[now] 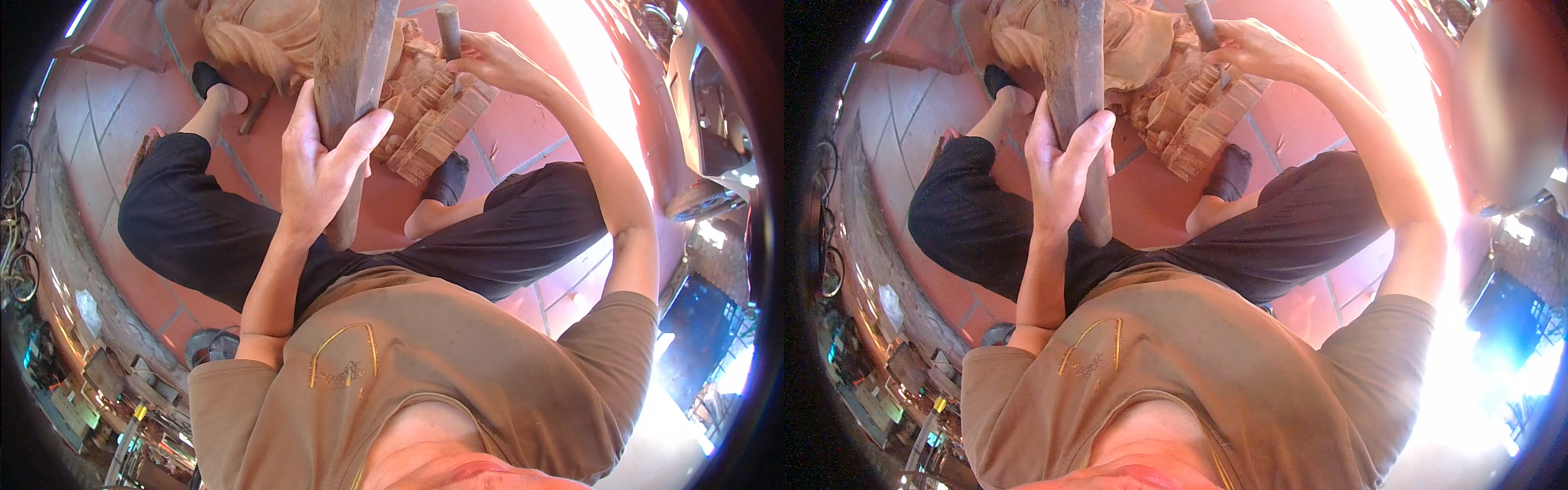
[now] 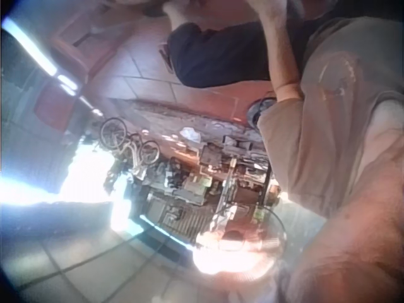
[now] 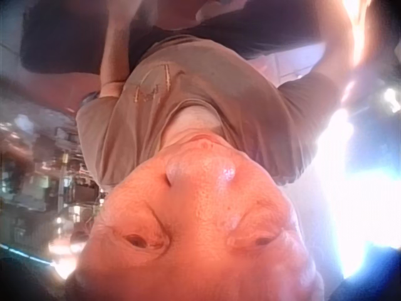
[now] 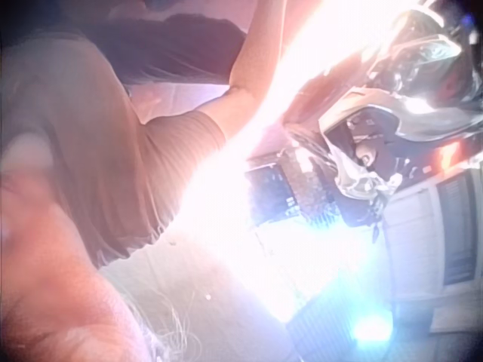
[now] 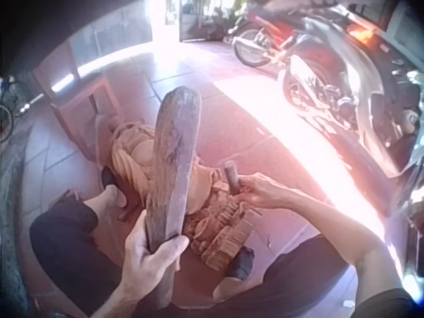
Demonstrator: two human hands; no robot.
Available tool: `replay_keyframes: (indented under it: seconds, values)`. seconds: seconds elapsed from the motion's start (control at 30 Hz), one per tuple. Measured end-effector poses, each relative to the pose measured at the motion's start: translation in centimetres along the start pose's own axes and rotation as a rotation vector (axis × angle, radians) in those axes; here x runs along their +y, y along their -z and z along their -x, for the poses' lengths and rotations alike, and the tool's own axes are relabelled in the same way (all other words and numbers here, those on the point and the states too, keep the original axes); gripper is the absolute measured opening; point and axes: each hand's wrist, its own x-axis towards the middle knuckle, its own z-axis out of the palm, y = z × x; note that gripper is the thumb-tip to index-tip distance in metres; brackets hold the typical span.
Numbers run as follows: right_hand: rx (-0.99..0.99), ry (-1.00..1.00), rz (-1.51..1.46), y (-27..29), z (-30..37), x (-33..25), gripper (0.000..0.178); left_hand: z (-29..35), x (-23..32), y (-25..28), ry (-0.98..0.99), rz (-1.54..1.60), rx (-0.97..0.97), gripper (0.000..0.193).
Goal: The person sits on the floor and carves a wooden statue using a chisel and mallet. They repeatedly strike the chisel to shape the wood, focusing on the lower section of the figure.
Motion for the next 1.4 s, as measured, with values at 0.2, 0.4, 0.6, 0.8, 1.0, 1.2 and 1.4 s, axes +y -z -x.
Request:
replay_keyframes:
  seconds: [0.2, 0.4, 0.6, 0.8, 1.0, 1.2, 1.4]
  values:
    - [-0.01, 0.056, 0.031, -0.2, 0.3, -1.4, 0.028, -0.9, -1.4, 0.3, 0.103, -0.503, -0.145, 0.04]
    - [-0.036, 0.059, 0.119, -0.6, 0.2, -1.1, 0.025, -0.3, 1.1, 0.7, 0.107, -0.222, -0.069, 0.038]
    - [0.007, 0.143, 0.125, -1.6, 0.2, -1.3, 0.024, -0.7, -1.4, 0.3, 0.13, -0.393, -0.075, 0.043]
    - [0.105, 0.257, 0.153, -2.3, 0.7, -1.6, 0.029, -0.2, -0.8, 1.1, 0.13, -0.269, -0.048, 0.041]
    - [0.105, 0.112, 0.175, -1.1, 0.8, -2.5, 0.025, 0.2, 0.4, 0.8, 0.047, -0.166, 0.022, 0.037]
    - [0.067, 0.168, 0.165, -1.1, 0.8, -2.4, 0.025, 0.4, -1.1, 0.4, 0.115, -0.182, -0.03, 0.037]
    - [0.07, 0.254, 0.138, -1.4, 0.6, -1.7, 0.025, 0.3, -1.0, -0.2, 0.04, -0.146, -0.021, 0.041]
